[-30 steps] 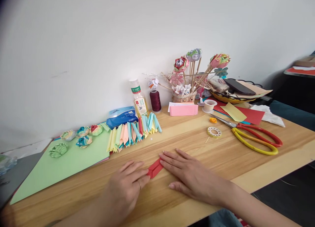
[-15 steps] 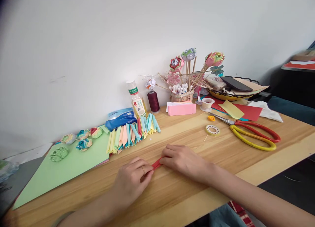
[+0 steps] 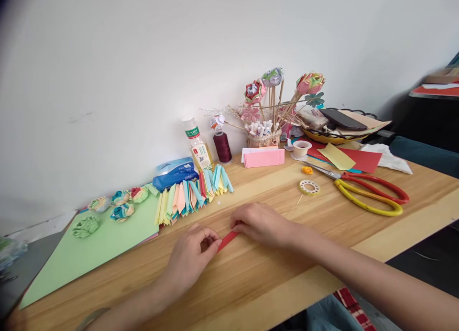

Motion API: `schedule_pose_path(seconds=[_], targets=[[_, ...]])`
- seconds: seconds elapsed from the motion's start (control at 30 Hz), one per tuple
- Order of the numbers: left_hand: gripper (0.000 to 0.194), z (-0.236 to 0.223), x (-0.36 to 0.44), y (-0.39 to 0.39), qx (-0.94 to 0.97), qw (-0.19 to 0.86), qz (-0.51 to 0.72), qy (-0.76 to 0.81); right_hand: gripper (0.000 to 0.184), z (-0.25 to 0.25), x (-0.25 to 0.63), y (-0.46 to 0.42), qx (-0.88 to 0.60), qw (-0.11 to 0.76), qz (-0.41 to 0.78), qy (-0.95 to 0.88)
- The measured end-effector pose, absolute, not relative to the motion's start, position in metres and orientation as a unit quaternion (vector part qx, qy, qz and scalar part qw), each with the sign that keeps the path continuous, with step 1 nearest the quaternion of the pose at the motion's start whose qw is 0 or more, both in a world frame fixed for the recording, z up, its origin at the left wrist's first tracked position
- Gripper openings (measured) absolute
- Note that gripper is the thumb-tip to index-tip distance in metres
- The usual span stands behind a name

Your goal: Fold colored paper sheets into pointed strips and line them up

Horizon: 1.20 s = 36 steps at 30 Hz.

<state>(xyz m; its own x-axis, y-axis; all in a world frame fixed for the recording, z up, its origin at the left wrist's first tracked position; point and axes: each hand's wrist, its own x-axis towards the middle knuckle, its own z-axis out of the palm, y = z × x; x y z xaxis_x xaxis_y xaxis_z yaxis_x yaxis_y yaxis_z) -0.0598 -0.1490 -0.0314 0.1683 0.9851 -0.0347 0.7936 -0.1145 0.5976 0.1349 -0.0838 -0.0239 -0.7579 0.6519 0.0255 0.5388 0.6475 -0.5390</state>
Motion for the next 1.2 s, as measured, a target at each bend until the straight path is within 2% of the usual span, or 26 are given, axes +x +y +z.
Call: schedule_pose_path(seconds=[0.27,0.37,0.53,0.6,0.8,1.0,1.1,1.2], targets=[[0.014,-0.033,-0.061,-0.149,0.724,0.25,0.175,0.619,0.014,-0.022,0.128,-0.08,-0.319,0.095,0.251,-0.909],[0.006,-0.035,-0.062,-0.15,0.717,0.259,0.182,0.621,0.014,-0.025,0.129,-0.076,-0.311,0.096,0.265,-0.908],[0.032,-0.038,-0.065,-0.152,0.787,0.213,0.166,0.555,0.005,-0.029,0.133,-0.073,-0.325,0.111,0.26,-0.903],[0.039,-0.037,-0.066,-0.152,0.822,0.185,0.131,0.522,0.008,-0.032,0.135,-0.074,-0.337,0.119,0.254,-0.899],[0.044,-0.039,-0.067,-0.15,0.855,0.109,0.07,0.502,0.014,-0.042,0.137,-0.074,-0.376,0.135,0.252,-0.881],[0.05,-0.039,-0.072,-0.152,0.854,0.122,0.087,0.499,0.019,-0.044,0.141,-0.072,-0.4,0.14,0.243,-0.872],[0.046,-0.036,-0.072,-0.154,0.845,0.141,0.115,0.503,0.018,-0.04,0.148,-0.071,-0.389,0.133,0.248,-0.877],[0.033,-0.033,-0.07,-0.154,0.834,0.163,0.137,0.508,0.016,-0.035,0.155,-0.069,-0.382,0.129,0.254,-0.879]])
